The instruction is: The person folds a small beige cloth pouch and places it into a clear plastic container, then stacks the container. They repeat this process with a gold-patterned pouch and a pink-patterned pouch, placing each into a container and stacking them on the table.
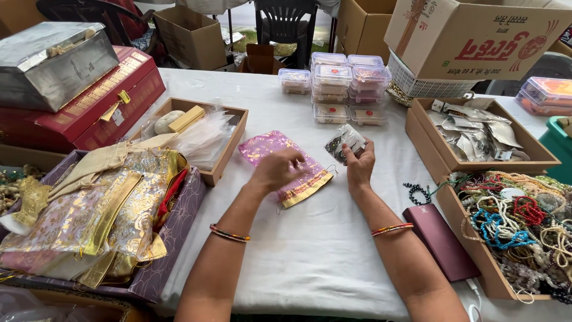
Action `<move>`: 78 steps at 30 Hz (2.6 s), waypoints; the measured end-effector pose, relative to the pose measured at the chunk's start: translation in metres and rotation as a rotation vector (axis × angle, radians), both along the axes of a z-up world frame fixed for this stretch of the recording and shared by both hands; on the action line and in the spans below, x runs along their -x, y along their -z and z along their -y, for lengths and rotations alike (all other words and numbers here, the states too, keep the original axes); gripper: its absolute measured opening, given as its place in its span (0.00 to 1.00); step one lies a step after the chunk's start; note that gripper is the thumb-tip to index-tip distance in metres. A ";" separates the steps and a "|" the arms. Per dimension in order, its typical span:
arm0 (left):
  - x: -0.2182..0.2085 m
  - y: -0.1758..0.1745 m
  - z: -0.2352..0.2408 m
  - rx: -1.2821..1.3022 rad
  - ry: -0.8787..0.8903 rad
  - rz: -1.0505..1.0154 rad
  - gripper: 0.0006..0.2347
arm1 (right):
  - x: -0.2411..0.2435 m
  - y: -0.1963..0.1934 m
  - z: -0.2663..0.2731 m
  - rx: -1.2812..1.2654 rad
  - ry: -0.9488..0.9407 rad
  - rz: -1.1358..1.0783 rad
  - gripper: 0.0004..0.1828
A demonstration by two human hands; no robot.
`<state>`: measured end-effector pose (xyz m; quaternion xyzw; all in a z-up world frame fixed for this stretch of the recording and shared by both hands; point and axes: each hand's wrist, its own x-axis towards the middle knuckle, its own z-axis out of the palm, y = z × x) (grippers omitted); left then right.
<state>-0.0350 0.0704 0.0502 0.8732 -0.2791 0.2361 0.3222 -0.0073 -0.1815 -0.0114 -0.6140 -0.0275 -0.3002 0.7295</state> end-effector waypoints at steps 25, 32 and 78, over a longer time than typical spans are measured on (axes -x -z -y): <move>-0.022 0.057 0.018 0.190 -0.104 -0.119 0.06 | 0.015 -0.023 -0.008 -0.189 -0.165 -0.249 0.08; 0.010 0.021 0.030 0.031 -0.079 -0.251 0.05 | 0.020 -0.031 0.002 -0.254 -0.426 -0.153 0.06; 0.010 -0.006 0.002 -0.212 0.191 -0.406 0.37 | 0.069 -0.045 -0.063 1.376 0.083 0.234 0.06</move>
